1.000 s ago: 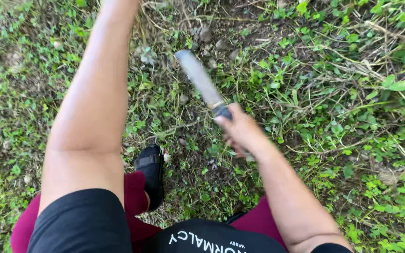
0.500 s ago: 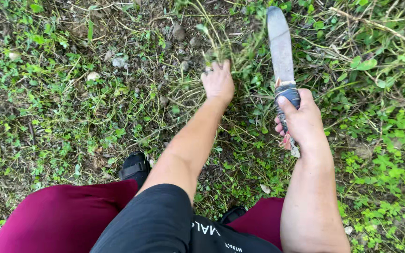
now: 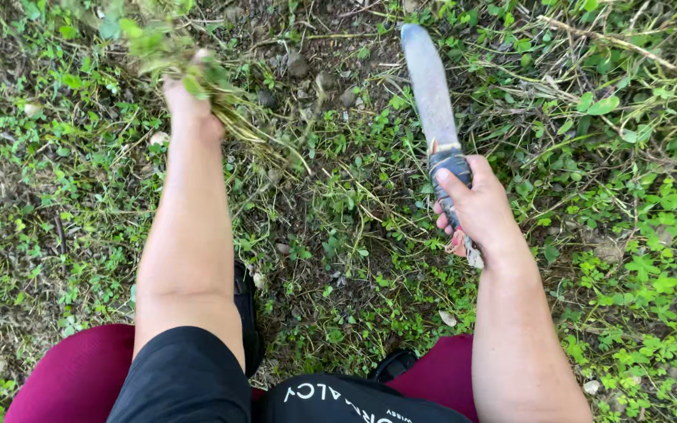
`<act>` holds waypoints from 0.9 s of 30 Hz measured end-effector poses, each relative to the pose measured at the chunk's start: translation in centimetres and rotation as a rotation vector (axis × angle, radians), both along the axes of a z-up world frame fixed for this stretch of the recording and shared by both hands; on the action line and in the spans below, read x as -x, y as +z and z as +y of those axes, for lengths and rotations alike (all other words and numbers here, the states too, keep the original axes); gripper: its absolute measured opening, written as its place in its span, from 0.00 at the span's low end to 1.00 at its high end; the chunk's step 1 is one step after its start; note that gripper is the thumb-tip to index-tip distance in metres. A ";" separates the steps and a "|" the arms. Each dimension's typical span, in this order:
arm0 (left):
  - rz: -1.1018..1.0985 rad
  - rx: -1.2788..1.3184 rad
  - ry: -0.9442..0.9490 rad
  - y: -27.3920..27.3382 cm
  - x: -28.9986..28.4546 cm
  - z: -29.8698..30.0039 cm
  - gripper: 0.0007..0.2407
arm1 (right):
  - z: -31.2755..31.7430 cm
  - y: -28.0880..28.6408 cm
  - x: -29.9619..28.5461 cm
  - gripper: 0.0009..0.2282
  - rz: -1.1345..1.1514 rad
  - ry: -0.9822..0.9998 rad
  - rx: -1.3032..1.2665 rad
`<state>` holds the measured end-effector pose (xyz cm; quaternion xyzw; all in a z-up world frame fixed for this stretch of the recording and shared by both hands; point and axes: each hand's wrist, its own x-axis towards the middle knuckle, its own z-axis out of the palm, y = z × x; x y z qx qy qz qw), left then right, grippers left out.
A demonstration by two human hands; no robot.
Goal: The person clears weeds and vines from the ground by pulling them up by hand and using a large blade to cut through thick stems.
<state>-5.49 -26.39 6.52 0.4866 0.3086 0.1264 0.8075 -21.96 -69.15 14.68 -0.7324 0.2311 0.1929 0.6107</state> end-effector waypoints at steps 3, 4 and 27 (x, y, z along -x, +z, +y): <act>0.156 -0.294 -0.286 -0.6 -1.4 -7.0 0.15 | 0.2 0.4 0.9 0.12 0.086 0.034 0.087; 0.186 -0.379 -0.388 -1.2 -2.1 -9.8 0.18 | 0.2 0.7 1.0 0.12 0.110 0.049 0.125; 0.147 -0.134 -0.330 -10.6 -2.5 -19.6 0.30 | -0.8 0.6 0.3 0.11 0.115 -0.060 0.171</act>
